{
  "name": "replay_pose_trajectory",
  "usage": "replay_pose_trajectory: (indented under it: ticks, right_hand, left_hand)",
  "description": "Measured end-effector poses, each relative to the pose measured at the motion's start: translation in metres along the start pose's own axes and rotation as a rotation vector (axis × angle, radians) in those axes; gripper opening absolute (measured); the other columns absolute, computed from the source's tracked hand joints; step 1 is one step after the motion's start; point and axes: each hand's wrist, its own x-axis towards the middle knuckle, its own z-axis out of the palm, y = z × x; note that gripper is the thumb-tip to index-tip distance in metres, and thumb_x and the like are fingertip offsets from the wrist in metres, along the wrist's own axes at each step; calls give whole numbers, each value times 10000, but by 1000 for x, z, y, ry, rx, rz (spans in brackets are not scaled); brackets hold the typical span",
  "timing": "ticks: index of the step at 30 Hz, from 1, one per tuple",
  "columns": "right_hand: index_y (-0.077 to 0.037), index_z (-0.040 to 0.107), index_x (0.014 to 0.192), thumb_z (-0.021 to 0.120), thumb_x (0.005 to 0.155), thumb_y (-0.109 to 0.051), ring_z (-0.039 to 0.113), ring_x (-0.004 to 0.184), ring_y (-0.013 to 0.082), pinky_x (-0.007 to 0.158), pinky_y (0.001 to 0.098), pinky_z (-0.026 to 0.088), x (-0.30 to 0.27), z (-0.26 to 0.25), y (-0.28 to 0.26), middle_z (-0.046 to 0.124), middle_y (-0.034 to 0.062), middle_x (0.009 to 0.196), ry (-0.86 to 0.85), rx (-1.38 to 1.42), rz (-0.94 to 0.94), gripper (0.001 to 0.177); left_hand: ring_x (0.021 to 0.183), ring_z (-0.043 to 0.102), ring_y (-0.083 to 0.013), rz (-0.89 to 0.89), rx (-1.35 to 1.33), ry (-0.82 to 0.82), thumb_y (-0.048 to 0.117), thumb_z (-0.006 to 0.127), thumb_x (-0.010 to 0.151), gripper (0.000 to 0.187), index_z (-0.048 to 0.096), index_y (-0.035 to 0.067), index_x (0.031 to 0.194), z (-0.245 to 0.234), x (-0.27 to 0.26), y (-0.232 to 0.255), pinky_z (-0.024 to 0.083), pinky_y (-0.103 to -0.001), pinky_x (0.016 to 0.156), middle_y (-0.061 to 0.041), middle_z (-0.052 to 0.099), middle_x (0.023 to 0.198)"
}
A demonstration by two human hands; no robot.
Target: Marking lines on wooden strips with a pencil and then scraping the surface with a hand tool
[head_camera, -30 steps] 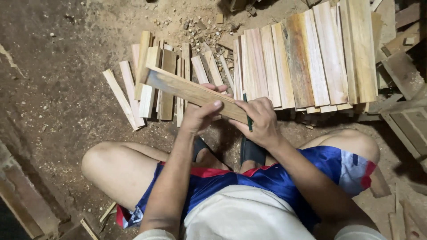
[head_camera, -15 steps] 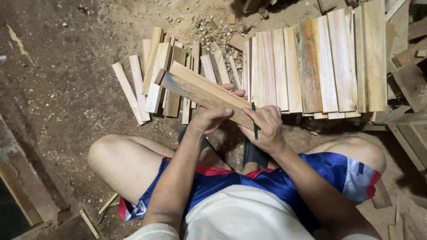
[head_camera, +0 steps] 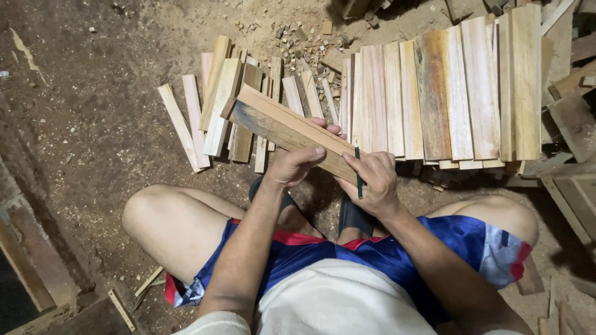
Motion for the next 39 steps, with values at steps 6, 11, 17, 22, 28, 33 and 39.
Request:
replay_pose_trajectory:
  ticks: [6, 11, 17, 22, 28, 33, 39]
  right_hand:
    - [35, 714, 1252, 633, 1016, -70, 707, 819, 358, 752, 432, 525, 49, -29, -32, 700, 202, 817, 38, 284, 351, 271]
    - [35, 735, 1167, 553, 1049, -171, 678, 680, 184, 604, 264, 563, 114, -15, -65, 611, 87, 587, 102, 701, 605, 299]
    - [-9, 766, 1122, 568, 1047, -189, 562, 461, 116, 445, 261, 509, 110, -9, -65, 654, 131, 602, -73, 692, 667, 278]
    - [-1, 788, 998, 608, 1020, -150, 545, 451, 103, 451, 266, 487, 74, -35, -50, 645, 96, 544, -207, 535, 752, 235]
    - [-24, 792, 1057, 616, 1028, -139, 548, 499, 99, 472, 243, 481, 79, -33, -51, 675, 102, 609, -122, 542, 754, 212]
    - [-46, 801, 1032, 591, 1030, -170, 571, 484, 105, 485, 249, 504, 38, -36, -25, 710, 114, 657, -154, 461, 849, 244]
    - [-29, 791, 1039, 602, 1041, -181, 560, 484, 92, 484, 264, 494, 52, -50, -34, 698, 126, 650, -106, 535, 877, 243]
  left_hand:
    - [1137, 701, -324, 32, 148, -44, -13, 837, 708, 621, 613, 28, 1286, 7, 5, -4, 564, -439, 977, -223, 717, 1221]
    - [1007, 711, -262, -137, 437, -17, -16, 870, 702, 558, 671, 29, 1221, -44, -12, -79, 596, -443, 876, -178, 737, 1130]
    - [978, 721, -232, -132, 445, -32, -44, 820, 753, 472, 707, 45, 1202, -42, -20, -58, 607, -394, 867, -170, 743, 1147]
    - [1093, 716, -346, 43, 144, -112, -78, 804, 749, 580, 603, 13, 1286, 18, -10, 19, 591, -451, 954, -260, 691, 1250]
    - [1119, 708, -322, 38, 126, -124, -74, 786, 772, 587, 568, -12, 1313, 27, -2, 11, 572, -457, 997, -248, 683, 1269]
    - [1173, 669, -416, 174, 72, -97, -87, 763, 744, 602, 560, -11, 1305, -27, 7, 8, 533, -527, 1029, -308, 659, 1256]
    - [1200, 656, -418, 168, 77, -115, -78, 747, 768, 576, 566, 19, 1306, -8, 8, 17, 521, -526, 1053, -284, 662, 1269]
